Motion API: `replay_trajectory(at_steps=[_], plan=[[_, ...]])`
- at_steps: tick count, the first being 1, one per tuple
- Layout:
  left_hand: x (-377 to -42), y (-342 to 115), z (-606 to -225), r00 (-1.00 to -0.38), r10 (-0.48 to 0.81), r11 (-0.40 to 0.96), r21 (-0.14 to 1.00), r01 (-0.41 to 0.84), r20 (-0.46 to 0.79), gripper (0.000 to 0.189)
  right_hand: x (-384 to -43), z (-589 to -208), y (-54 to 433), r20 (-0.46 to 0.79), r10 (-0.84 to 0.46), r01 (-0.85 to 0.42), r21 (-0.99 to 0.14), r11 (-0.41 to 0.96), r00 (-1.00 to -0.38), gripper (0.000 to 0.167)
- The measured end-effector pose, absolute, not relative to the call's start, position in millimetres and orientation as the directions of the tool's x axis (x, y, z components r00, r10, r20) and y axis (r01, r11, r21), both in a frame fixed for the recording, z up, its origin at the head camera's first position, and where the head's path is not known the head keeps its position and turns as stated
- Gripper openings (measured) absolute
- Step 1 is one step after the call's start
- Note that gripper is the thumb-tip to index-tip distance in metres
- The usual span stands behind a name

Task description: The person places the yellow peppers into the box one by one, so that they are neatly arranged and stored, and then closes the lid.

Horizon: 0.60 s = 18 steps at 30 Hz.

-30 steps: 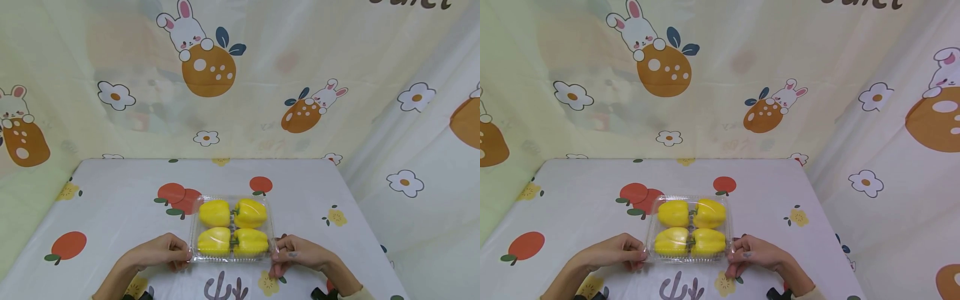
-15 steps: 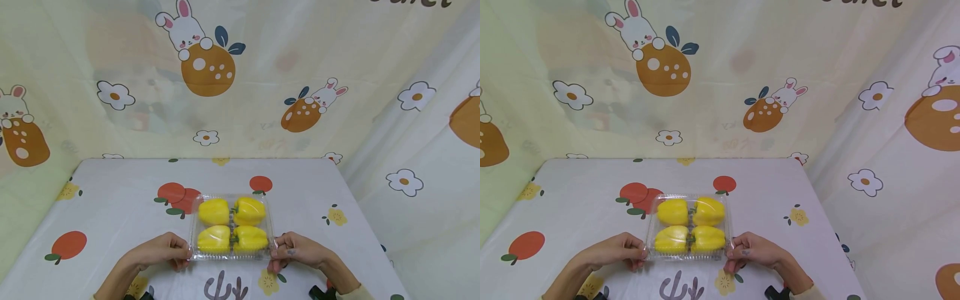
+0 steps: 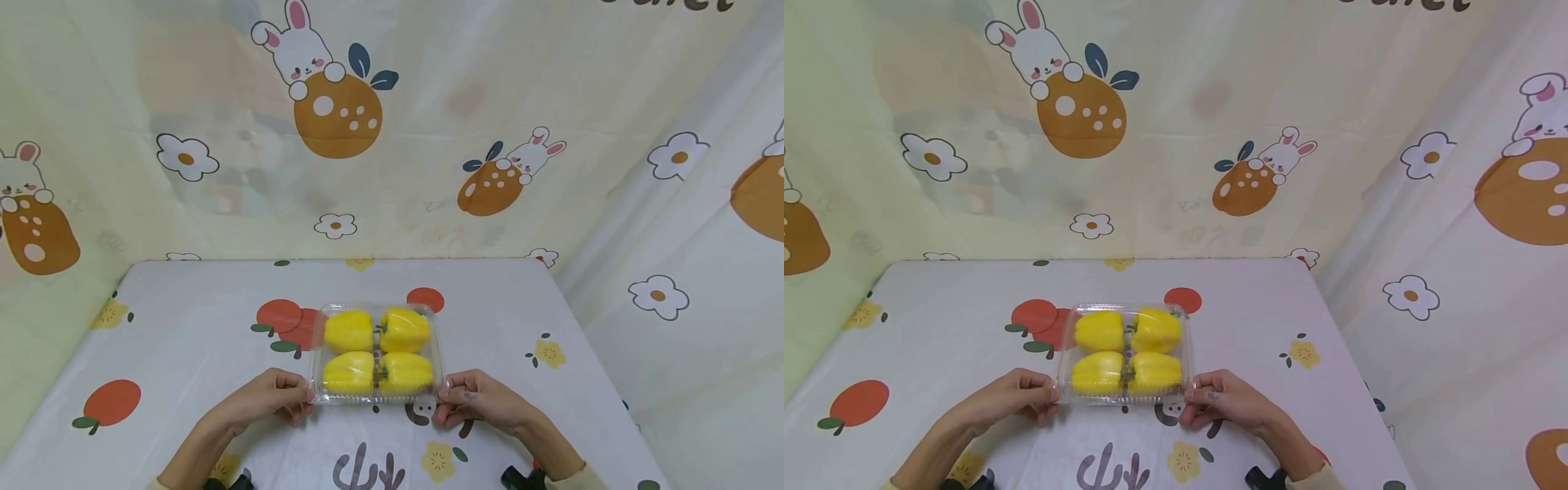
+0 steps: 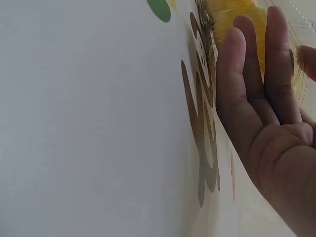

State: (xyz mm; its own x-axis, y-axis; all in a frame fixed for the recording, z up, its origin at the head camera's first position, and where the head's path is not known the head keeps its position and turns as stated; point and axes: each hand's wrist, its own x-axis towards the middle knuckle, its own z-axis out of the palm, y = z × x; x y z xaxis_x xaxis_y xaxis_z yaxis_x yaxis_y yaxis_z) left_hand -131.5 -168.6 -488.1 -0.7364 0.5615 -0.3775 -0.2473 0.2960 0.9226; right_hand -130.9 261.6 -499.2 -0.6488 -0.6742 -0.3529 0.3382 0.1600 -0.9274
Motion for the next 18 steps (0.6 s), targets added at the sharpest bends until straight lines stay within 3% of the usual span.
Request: replay_trajectory(at_steps=[5,18], plan=[[-132.4,-167.1,-487.1,-0.75,0.539,0.304,0.919,-0.252,-0.384,0.038,-132.3,-499.9,259.1,-0.361,-0.651,0.347,-0.925,0.157,-0.668,0.027],[-131.7,-163.7,-488.0,-0.774,0.489,0.308,0.909,-0.279,-0.403,0.034,-132.8,-498.9,258.4,-0.381,-0.647,0.375,-0.914,0.155,-0.661,0.026]])
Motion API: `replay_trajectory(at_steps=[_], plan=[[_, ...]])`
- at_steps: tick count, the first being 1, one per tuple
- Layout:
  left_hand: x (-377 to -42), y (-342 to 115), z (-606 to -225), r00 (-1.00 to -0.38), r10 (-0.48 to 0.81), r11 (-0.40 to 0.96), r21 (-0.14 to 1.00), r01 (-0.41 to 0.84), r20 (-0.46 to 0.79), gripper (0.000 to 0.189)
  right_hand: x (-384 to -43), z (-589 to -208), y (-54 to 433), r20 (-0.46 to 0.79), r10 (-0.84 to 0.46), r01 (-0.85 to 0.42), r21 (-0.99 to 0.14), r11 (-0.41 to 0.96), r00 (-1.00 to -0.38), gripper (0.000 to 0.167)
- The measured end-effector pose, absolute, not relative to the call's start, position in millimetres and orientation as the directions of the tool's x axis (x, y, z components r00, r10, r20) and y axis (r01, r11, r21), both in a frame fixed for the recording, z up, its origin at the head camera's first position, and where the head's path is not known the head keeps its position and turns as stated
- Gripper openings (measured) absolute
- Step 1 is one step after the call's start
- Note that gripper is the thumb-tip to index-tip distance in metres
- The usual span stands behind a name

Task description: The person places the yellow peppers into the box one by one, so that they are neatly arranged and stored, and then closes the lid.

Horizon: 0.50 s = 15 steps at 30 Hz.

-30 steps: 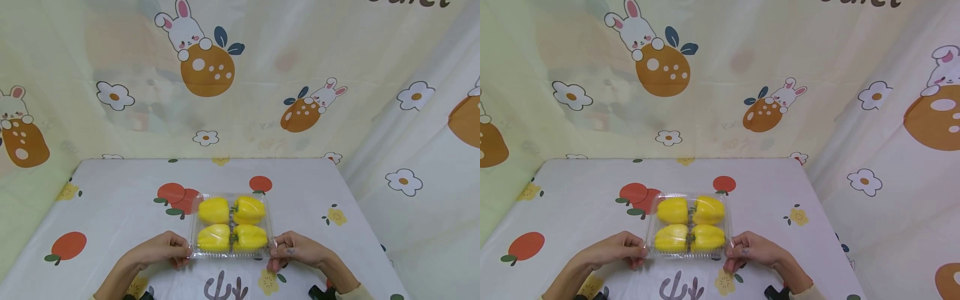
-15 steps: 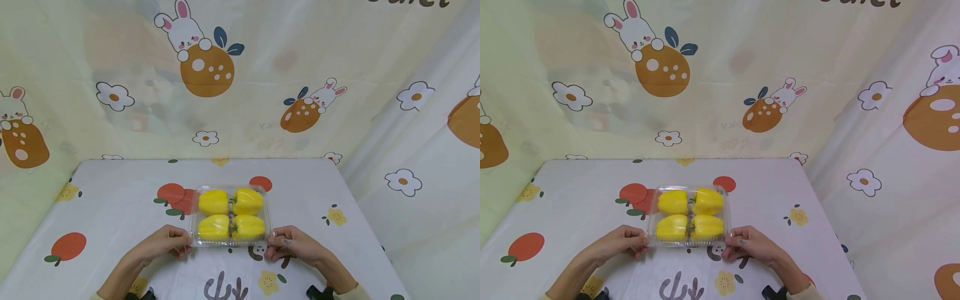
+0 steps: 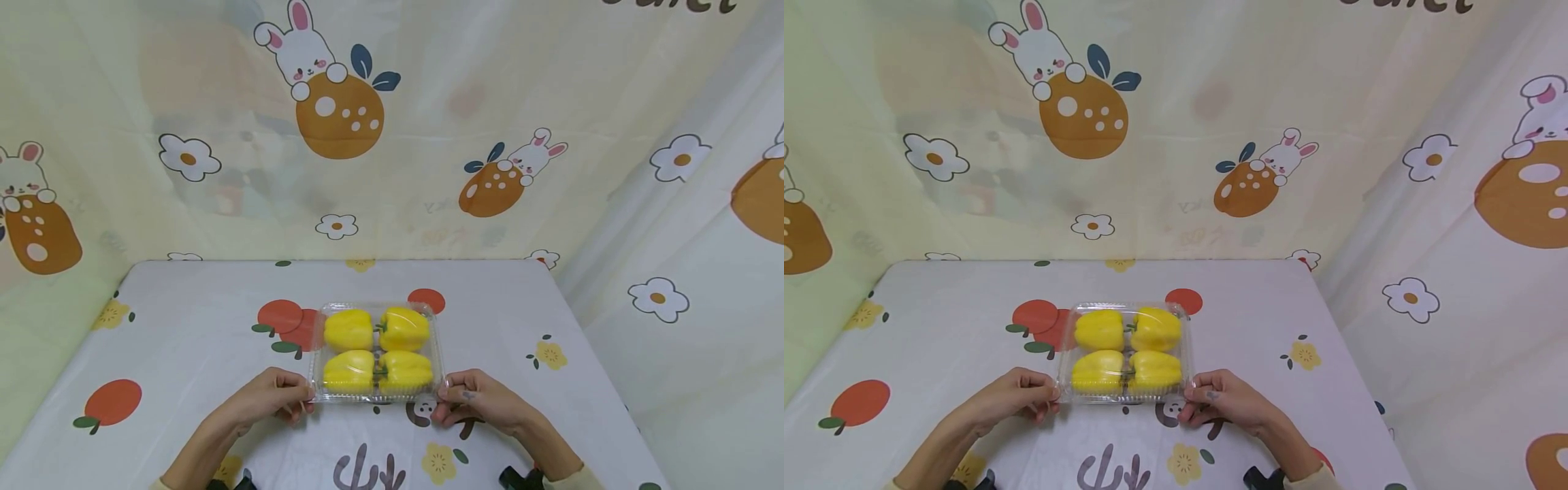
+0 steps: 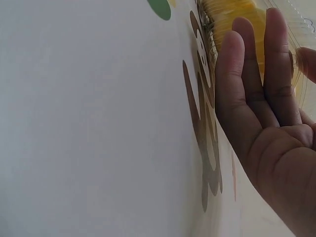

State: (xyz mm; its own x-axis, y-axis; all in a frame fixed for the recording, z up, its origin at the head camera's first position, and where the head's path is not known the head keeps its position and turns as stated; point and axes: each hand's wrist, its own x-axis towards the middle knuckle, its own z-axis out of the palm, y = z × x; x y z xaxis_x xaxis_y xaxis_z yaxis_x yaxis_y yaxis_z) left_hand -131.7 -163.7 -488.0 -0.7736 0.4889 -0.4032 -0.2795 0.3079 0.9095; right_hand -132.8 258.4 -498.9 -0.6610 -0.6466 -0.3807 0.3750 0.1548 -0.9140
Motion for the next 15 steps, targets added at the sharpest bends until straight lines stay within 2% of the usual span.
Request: replay_trajectory(at_steps=[15], plan=[[-130.8,-165.5,-485.6,-0.764,0.493,0.337,0.901,-0.273,-0.416,0.035,-132.8,-497.1,259.6,-0.371,-0.667,0.361,-0.919,0.162,-0.646,0.029]])
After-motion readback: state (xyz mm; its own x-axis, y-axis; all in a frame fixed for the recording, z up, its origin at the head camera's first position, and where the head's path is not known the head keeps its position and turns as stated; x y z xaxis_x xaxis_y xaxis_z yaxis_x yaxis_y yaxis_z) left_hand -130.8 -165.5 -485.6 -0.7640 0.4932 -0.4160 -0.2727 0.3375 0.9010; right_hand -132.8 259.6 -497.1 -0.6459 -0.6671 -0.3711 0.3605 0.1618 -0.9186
